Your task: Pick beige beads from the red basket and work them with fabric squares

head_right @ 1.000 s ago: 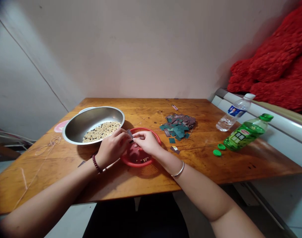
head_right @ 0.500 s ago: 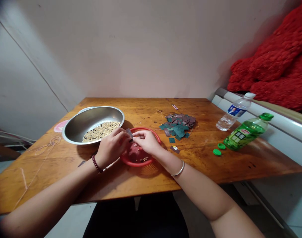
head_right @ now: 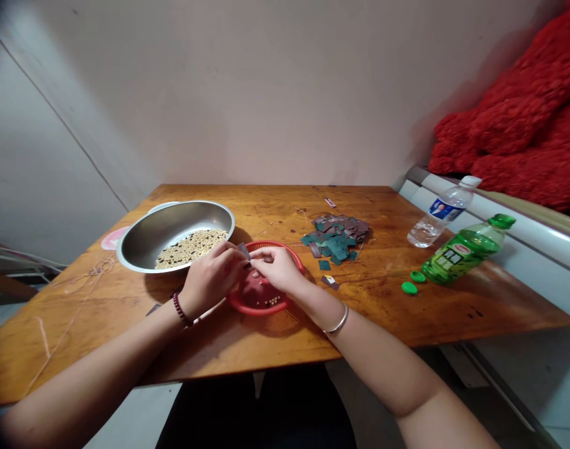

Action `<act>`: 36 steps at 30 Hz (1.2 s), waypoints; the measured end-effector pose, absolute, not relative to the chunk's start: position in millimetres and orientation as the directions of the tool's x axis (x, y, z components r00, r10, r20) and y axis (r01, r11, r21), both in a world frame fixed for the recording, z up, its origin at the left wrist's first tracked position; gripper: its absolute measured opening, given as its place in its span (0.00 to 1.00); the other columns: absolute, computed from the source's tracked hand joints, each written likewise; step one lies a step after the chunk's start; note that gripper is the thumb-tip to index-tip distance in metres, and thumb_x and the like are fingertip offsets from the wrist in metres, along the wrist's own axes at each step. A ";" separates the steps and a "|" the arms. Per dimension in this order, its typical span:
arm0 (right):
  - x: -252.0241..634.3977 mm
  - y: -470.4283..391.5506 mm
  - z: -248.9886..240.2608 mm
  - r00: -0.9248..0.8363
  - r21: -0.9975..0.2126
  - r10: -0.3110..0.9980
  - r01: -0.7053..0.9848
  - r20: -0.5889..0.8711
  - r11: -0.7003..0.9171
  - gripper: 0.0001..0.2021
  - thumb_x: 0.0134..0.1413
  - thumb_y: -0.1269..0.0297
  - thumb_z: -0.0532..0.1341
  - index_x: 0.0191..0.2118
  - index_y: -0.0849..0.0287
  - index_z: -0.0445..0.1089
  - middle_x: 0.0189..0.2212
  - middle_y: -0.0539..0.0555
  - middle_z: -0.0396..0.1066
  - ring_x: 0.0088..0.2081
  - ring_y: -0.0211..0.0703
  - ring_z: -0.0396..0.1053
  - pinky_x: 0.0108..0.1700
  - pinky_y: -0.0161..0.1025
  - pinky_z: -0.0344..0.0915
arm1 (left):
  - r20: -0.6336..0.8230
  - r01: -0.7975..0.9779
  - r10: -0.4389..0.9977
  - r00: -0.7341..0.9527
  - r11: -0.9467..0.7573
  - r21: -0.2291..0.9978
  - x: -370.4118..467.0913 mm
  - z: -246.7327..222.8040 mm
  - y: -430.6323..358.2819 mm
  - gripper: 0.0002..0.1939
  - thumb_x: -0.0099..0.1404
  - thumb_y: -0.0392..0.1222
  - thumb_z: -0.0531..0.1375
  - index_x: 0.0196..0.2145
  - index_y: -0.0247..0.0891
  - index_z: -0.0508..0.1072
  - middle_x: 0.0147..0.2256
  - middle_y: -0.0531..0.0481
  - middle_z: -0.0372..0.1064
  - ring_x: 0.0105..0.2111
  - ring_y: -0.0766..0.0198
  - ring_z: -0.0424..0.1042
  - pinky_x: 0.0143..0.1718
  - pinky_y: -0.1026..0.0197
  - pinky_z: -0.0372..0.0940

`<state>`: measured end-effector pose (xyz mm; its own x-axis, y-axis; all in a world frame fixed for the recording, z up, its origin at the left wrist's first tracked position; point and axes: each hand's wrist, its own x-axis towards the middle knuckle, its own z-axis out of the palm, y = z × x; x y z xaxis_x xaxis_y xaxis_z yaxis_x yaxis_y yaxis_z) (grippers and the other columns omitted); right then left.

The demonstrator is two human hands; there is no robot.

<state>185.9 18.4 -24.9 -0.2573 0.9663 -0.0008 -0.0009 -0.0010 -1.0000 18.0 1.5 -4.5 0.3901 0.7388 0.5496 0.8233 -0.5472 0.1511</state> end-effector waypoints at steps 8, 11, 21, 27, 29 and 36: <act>185.5 19.5 -26.4 -0.273 -1.000 0.962 -0.012 0.014 0.011 0.08 0.47 0.69 0.62 0.35 0.63 0.73 0.26 0.53 0.74 0.24 0.33 0.69 0.28 0.30 0.68 | 0.542 0.795 0.732 0.412 -0.579 0.178 17.9 -5.5 1.7 0.10 0.66 0.45 0.52 0.33 0.39 0.70 0.37 0.51 0.67 0.30 0.70 0.66 0.28 0.67 0.59; 185.2 18.9 -26.2 -0.265 -1.000 0.964 -0.021 0.001 -0.005 0.08 0.47 0.69 0.62 0.36 0.62 0.73 0.27 0.53 0.74 0.24 0.33 0.69 0.27 0.30 0.68 | 0.557 0.813 0.736 0.384 -0.555 0.173 18.6 -6.2 1.8 0.10 0.66 0.44 0.52 0.33 0.39 0.70 0.37 0.51 0.67 0.29 0.70 0.66 0.27 0.67 0.58; 184.9 18.3 -24.9 -0.279 -0.999 0.960 -0.033 0.032 0.024 0.08 0.47 0.70 0.61 0.35 0.63 0.73 0.28 0.53 0.74 0.26 0.33 0.70 0.30 0.31 0.68 | 0.528 0.781 0.730 0.434 -0.597 0.184 17.4 -4.6 0.7 0.10 0.66 0.45 0.52 0.34 0.39 0.69 0.37 0.51 0.66 0.31 0.70 0.67 0.28 0.67 0.59; 185.0 17.6 -23.8 -0.270 -1.000 0.962 -0.018 0.025 0.021 0.08 0.47 0.70 0.60 0.35 0.64 0.73 0.27 0.53 0.74 0.25 0.33 0.69 0.29 0.31 0.67 | 0.525 0.789 0.733 0.433 -0.589 0.173 17.6 -4.8 1.1 0.09 0.65 0.46 0.52 0.34 0.40 0.69 0.37 0.52 0.66 0.31 0.69 0.67 0.28 0.66 0.59; 184.9 17.7 -23.9 -0.271 -0.999 0.962 -0.024 0.027 0.021 0.08 0.47 0.69 0.61 0.35 0.63 0.73 0.27 0.53 0.74 0.25 0.33 0.69 0.30 0.31 0.68 | 0.529 0.790 0.730 0.433 -0.590 0.167 17.6 -4.5 1.1 0.09 0.65 0.46 0.53 0.34 0.40 0.69 0.37 0.52 0.67 0.31 0.69 0.67 0.28 0.66 0.59; 184.3 17.6 -23.6 -0.264 -1.000 0.964 -0.008 0.020 0.018 0.08 0.47 0.68 0.61 0.35 0.63 0.73 0.27 0.53 0.74 0.24 0.33 0.69 0.27 0.30 0.67 | 0.543 0.787 0.717 0.438 -0.598 0.155 17.1 -2.0 0.5 0.09 0.65 0.45 0.53 0.34 0.39 0.70 0.37 0.51 0.67 0.30 0.69 0.67 0.27 0.67 0.59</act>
